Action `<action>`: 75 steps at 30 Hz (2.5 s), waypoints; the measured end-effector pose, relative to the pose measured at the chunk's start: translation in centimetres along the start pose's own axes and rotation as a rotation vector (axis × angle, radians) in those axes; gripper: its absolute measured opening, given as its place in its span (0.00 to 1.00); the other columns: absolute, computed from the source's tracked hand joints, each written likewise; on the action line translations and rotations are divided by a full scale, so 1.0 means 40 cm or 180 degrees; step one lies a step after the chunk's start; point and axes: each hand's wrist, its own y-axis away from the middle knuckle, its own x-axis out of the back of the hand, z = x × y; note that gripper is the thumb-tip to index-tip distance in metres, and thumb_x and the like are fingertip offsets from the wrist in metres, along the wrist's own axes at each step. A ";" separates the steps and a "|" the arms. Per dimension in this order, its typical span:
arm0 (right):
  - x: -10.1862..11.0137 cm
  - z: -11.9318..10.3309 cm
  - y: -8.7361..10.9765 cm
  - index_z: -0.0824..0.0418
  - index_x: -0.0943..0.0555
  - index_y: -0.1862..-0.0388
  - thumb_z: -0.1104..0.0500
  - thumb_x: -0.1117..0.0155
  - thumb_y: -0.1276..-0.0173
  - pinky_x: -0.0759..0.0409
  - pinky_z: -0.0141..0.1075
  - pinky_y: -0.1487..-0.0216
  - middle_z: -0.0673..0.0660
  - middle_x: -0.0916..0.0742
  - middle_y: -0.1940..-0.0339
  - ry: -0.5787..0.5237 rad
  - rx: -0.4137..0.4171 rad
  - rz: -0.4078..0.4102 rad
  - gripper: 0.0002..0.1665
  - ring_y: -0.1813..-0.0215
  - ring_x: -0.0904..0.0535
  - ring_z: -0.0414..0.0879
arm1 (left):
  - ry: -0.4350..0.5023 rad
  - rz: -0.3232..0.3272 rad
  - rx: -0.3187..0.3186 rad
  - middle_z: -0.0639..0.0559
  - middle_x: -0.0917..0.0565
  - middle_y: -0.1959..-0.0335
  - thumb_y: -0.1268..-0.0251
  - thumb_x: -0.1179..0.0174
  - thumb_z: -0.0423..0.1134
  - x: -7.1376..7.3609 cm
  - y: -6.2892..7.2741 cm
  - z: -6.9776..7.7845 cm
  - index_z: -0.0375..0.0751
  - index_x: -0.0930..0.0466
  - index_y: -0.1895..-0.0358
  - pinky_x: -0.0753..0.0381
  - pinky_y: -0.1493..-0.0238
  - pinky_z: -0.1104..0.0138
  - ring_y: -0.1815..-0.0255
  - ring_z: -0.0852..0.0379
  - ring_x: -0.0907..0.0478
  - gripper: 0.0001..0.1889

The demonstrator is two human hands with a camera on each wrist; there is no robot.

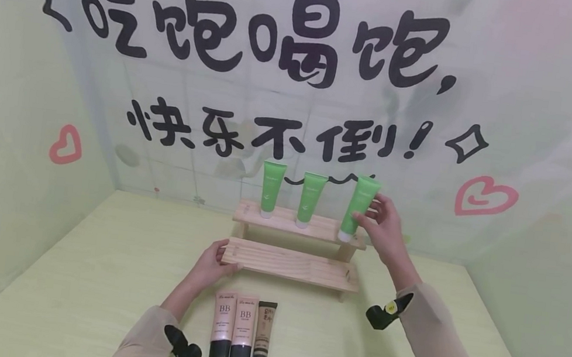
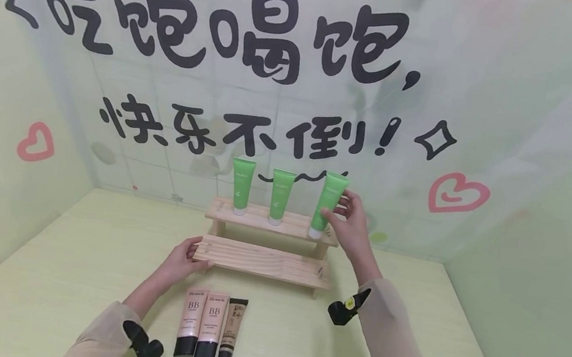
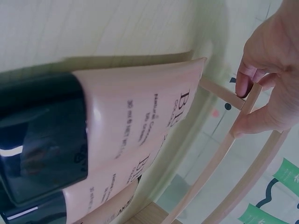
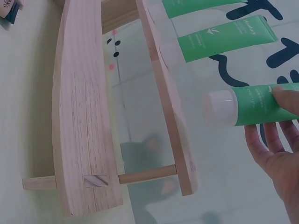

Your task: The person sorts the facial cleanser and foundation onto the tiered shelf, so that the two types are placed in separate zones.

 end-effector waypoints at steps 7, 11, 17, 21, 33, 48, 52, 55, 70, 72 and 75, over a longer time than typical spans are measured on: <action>-0.014 0.016 -0.014 0.65 0.45 0.34 0.67 0.42 0.38 0.27 0.47 0.39 0.67 0.26 0.41 -0.0051 0.0065 0.0010 0.36 0.43 0.28 0.58 | 0.0025 0.0015 0.0005 0.32 0.30 0.41 0.46 0.37 0.34 -0.001 0.005 0.004 0.31 0.48 0.33 0.21 0.46 0.58 0.44 0.40 0.27 0.39; -0.026 0.027 -0.020 0.65 0.45 0.34 0.69 0.43 0.38 0.27 0.46 0.39 0.66 0.27 0.41 -0.0099 0.0101 -0.0036 0.35 0.42 0.29 0.57 | 0.0054 0.0026 0.0025 0.33 0.30 0.41 0.46 0.37 0.33 -0.001 0.006 0.002 0.32 0.48 0.33 0.21 0.46 0.59 0.44 0.41 0.27 0.39; -0.035 0.037 -0.027 0.65 0.45 0.35 0.70 0.43 0.39 0.23 0.40 0.42 0.66 0.27 0.42 -0.0091 0.0167 -0.0052 0.35 0.43 0.29 0.56 | 0.0066 0.0019 -0.0017 0.32 0.30 0.41 0.46 0.37 0.33 -0.003 0.001 0.001 0.31 0.48 0.33 0.21 0.47 0.59 0.44 0.41 0.27 0.39; -0.037 0.038 -0.029 0.66 0.45 0.35 0.71 0.44 0.39 0.24 0.44 0.40 0.66 0.28 0.41 -0.0112 0.0179 -0.0072 0.35 0.42 0.29 0.57 | 0.0044 0.0022 -0.0015 0.32 0.30 0.41 0.46 0.37 0.33 -0.003 0.002 0.000 0.31 0.48 0.33 0.21 0.46 0.59 0.44 0.41 0.27 0.39; -0.033 0.060 -0.035 0.66 0.46 0.34 0.70 0.45 0.38 0.28 0.49 0.38 0.67 0.29 0.40 -0.0094 0.0165 -0.0176 0.35 0.40 0.31 0.58 | 0.0043 0.0000 -0.0005 0.32 0.31 0.40 0.46 0.37 0.33 -0.006 -0.002 -0.007 0.31 0.48 0.33 0.21 0.45 0.59 0.43 0.41 0.28 0.39; -0.036 0.064 -0.027 0.67 0.46 0.35 0.72 0.45 0.38 0.24 0.31 0.43 0.69 0.27 0.43 -0.0151 0.0315 -0.0208 0.34 0.46 0.28 0.49 | 0.0054 0.0005 -0.0007 0.33 0.31 0.40 0.46 0.37 0.34 -0.004 -0.006 -0.008 0.32 0.49 0.32 0.22 0.44 0.58 0.43 0.41 0.28 0.40; -0.035 0.065 -0.026 0.67 0.45 0.35 0.72 0.44 0.38 0.24 0.28 0.44 0.70 0.26 0.44 -0.0167 0.0349 -0.0185 0.35 0.48 0.28 0.45 | 0.0062 0.0010 0.0002 0.33 0.30 0.40 0.46 0.37 0.34 -0.004 -0.004 -0.006 0.32 0.48 0.32 0.22 0.44 0.58 0.43 0.41 0.28 0.39; -0.034 0.064 -0.024 0.67 0.46 0.34 0.71 0.44 0.38 0.25 0.37 0.39 0.70 0.26 0.43 -0.0174 0.0339 -0.0196 0.35 0.45 0.28 0.51 | 0.0058 0.0023 -0.0025 0.32 0.30 0.40 0.47 0.36 0.34 -0.003 -0.004 -0.003 0.32 0.48 0.33 0.21 0.45 0.58 0.43 0.40 0.27 0.39; -0.027 0.090 0.017 0.66 0.47 0.33 0.63 0.39 0.38 0.35 0.49 0.32 0.70 0.31 0.37 -0.0261 -0.0134 -0.0047 0.39 0.36 0.34 0.61 | 0.0083 -0.0028 -0.0041 0.32 0.31 0.40 0.46 0.37 0.34 0.002 0.003 0.001 0.31 0.49 0.33 0.22 0.45 0.58 0.43 0.40 0.28 0.39; -0.028 0.092 0.026 0.65 0.46 0.33 0.60 0.38 0.38 0.32 0.46 0.33 0.68 0.30 0.37 -0.0247 -0.0260 0.0021 0.39 0.36 0.33 0.59 | 0.0083 -0.0030 -0.0028 0.32 0.31 0.40 0.46 0.37 0.34 0.002 0.002 0.001 0.31 0.49 0.32 0.22 0.45 0.58 0.43 0.40 0.28 0.39; -0.034 0.094 0.042 0.65 0.43 0.34 0.58 0.38 0.38 0.25 0.36 0.39 0.66 0.28 0.40 -0.0260 -0.0447 0.0150 0.37 0.42 0.27 0.51 | 0.0071 -0.0044 -0.0029 0.32 0.31 0.40 0.46 0.37 0.34 0.002 0.001 0.001 0.31 0.49 0.32 0.22 0.44 0.58 0.42 0.40 0.28 0.40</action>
